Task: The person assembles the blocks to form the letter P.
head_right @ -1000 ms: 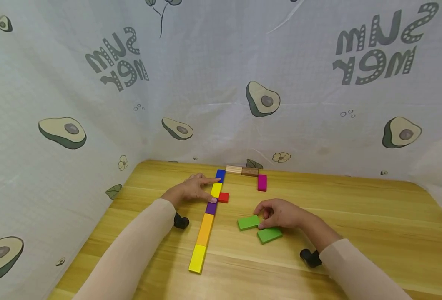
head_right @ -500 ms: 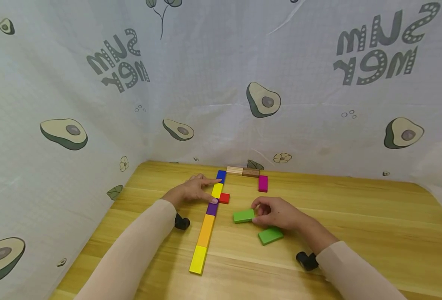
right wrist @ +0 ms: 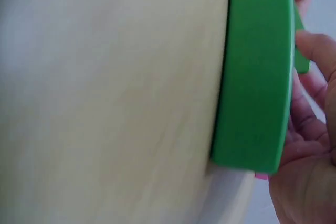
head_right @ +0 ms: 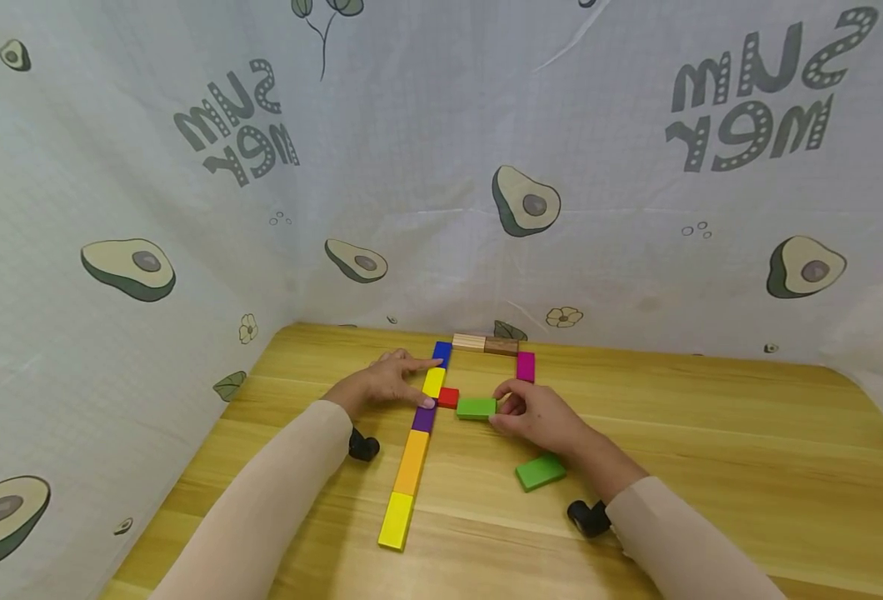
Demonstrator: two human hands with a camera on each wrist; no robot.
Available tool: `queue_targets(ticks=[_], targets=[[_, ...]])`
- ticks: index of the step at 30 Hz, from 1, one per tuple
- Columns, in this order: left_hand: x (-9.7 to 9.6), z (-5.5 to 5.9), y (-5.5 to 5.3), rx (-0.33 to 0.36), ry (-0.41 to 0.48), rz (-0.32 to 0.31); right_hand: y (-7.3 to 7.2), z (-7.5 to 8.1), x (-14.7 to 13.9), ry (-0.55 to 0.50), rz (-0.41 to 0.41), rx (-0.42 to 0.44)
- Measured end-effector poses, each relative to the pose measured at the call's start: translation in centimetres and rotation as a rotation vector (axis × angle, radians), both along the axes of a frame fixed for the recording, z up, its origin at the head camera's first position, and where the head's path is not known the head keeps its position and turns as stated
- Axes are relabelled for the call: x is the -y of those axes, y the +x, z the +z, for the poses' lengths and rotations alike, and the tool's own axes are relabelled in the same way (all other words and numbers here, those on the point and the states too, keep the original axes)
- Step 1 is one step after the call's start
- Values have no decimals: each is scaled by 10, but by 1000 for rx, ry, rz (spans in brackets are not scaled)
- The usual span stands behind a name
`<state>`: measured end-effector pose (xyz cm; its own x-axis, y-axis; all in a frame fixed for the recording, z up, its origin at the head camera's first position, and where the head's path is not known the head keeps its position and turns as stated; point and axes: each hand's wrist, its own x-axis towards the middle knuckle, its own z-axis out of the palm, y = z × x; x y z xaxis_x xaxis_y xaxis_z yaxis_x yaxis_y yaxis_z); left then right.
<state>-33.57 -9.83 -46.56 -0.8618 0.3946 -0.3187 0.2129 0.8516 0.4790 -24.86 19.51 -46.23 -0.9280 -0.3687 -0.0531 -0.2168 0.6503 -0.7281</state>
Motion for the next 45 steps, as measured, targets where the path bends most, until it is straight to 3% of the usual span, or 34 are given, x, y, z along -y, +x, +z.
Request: queue_targets(ticks=[6,17,32,37,45], targets=[[0,2,0,-1,3,-5,-5,-2,5,48,-45,-54],[0,1,-3,-7,2,-5,-12,-2,8,102,-62,-31],[1,1,-2,-4,2,-6,-10,-2,11,106,-60,-30],[0,-1,-1,0,1,-1,-5,0,10,83,-70,7],[1,-1,-2,-1,-2,-8,15,6,2,58,-84,30]])
